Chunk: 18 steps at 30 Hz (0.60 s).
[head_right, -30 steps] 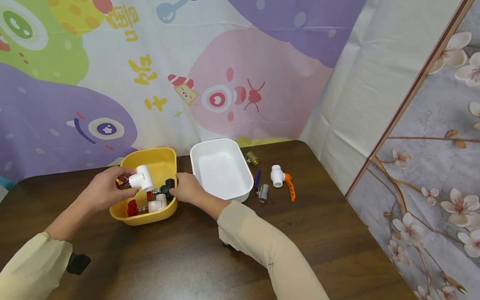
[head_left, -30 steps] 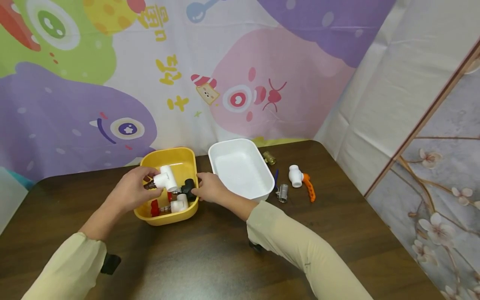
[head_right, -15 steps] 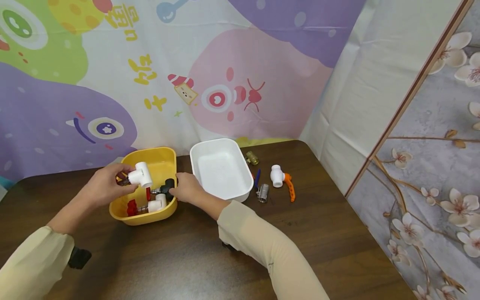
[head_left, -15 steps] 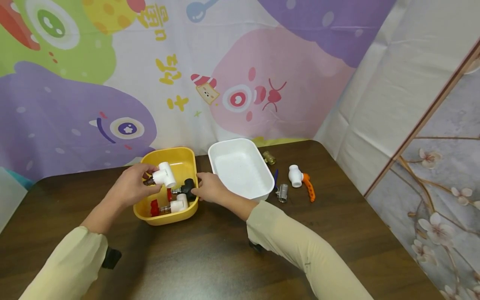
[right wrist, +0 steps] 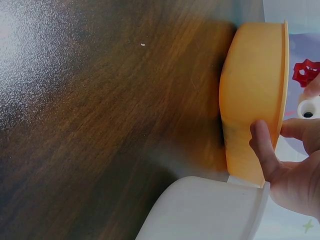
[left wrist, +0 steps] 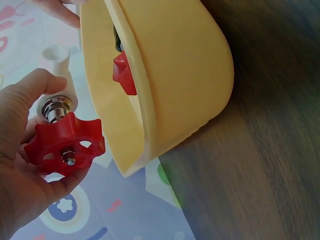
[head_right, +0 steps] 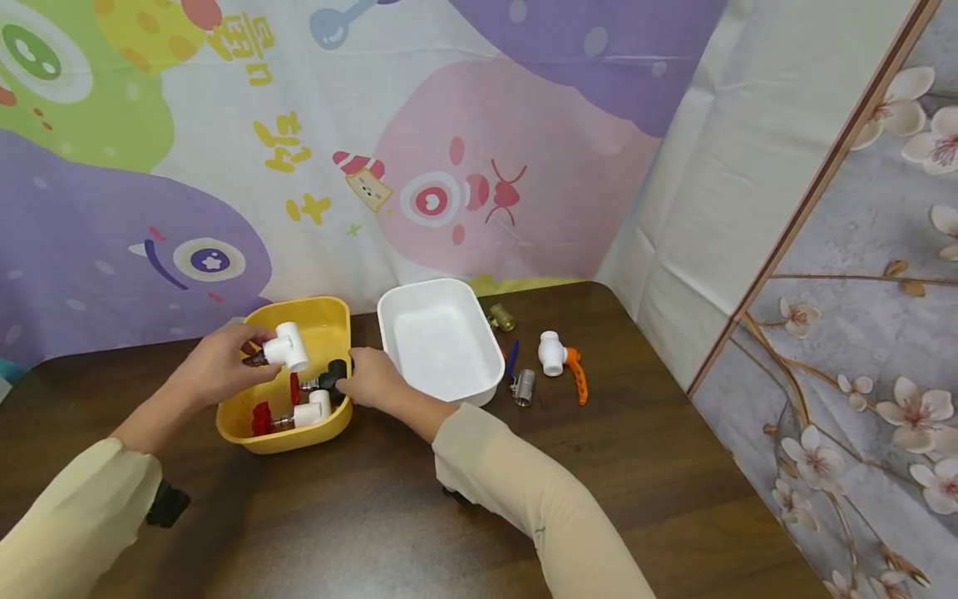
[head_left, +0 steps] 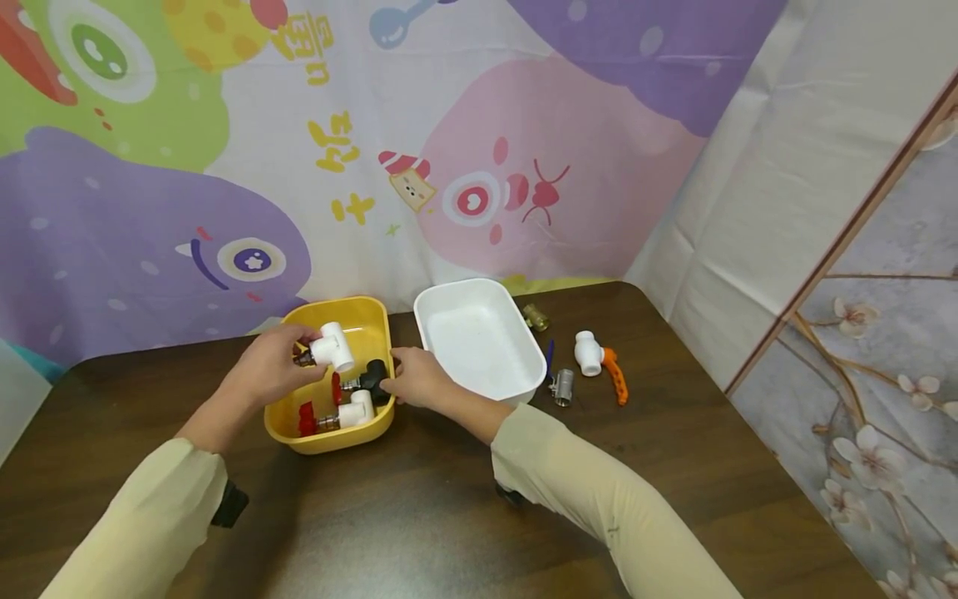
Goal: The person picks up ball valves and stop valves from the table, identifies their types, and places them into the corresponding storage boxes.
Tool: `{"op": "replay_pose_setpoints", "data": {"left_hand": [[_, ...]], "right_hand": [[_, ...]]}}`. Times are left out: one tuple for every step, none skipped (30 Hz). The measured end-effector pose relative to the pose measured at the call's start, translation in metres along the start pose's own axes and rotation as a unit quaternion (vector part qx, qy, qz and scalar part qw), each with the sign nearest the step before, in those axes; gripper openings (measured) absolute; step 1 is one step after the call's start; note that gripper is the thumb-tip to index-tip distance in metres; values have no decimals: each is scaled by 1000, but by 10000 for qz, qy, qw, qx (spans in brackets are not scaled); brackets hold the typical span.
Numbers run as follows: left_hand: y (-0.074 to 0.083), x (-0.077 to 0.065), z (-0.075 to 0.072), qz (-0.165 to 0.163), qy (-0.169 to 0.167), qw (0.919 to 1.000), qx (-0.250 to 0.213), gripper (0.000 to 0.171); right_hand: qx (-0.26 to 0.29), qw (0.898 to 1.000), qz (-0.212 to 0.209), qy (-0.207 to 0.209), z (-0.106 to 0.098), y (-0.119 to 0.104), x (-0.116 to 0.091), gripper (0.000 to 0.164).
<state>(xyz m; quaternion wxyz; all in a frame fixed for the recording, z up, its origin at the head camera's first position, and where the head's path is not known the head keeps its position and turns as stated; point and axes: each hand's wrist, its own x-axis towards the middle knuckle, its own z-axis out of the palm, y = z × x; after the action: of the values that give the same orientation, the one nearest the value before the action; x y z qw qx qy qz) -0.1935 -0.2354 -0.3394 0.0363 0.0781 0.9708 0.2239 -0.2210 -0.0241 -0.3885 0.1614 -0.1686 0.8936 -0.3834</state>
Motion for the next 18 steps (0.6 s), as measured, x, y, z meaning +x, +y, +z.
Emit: {"op": "replay_pose_setpoints", "data": {"left_hand": [[0, 1, 0, 8, 4, 10000, 22, 50], [0, 2, 0, 4, -1, 10000, 41, 50], [-1, 3, 0, 1, -5, 10000, 54, 50], [-1, 4, 1, 7, -10, 10000, 66, 50], [-1, 6, 1, 8, -18, 10000, 64, 50], [-2, 7, 1, 1, -33, 10000, 67, 50], [-2, 8, 1, -13, -49, 10000, 63, 50], [-3, 9, 2, -32, -64, 10000, 56, 50], [-3, 11, 2, -28, -66, 10000, 53, 50], [-3, 12, 3, -27, -68, 10000, 50, 49], [-3, 13, 3, -22, -75, 10000, 44, 49], [-3, 14, 4, -26, -85, 10000, 40, 49], [-3, 15, 4, -19, -88, 10000, 33, 49], [-3, 16, 5, -16, -91, 10000, 32, 49], [-3, 16, 5, -26, -98, 9999, 25, 49], [-2, 17, 5, -53, -110, 9999, 12, 49], [-2, 18, 5, -90, -123, 9999, -10, 49], [-2, 18, 6, -138, -134, 9998, -24, 49]], "right_hand": [[-5, 10000, 0, -1, 0, 0, 0, 56], [-12, 10000, -7, 3, 0, 0, 0, 56], [-24, 10000, -5, 14, 1, 0, 0, 57], [-27, 10000, -4, 20, 0, 0, 0, 57], [-36, 10000, -7, 28, 0, 0, 0, 56], [-34, 10000, -11, 28, 0, 0, 0, 57], [-28, 10000, -16, 24, 0, 0, -1, 56], [-18, 10000, -26, 17, 0, 0, -1, 57], [-11, 10000, -25, 8, 0, 0, -1, 57], [4, 10000, -24, 0, 0, 0, -1, 57], [8, 10000, -18, -4, 0, 0, -1, 57], [14, 10000, -10, -7, -1, 0, -1, 58], [16, 10000, -3, -4, -1, 0, -1, 58], [16, 10000, -3, 1, -1, 0, -1, 58], [18, 10000, -6, 5, -1, 0, -1, 58], [3, 10000, -13, 7, -1, 0, -1, 58], [6, 10000, -20, 12, -1, 0, -1, 58], [1, 10000, -23, 16, -1, 0, -1, 58]]}}
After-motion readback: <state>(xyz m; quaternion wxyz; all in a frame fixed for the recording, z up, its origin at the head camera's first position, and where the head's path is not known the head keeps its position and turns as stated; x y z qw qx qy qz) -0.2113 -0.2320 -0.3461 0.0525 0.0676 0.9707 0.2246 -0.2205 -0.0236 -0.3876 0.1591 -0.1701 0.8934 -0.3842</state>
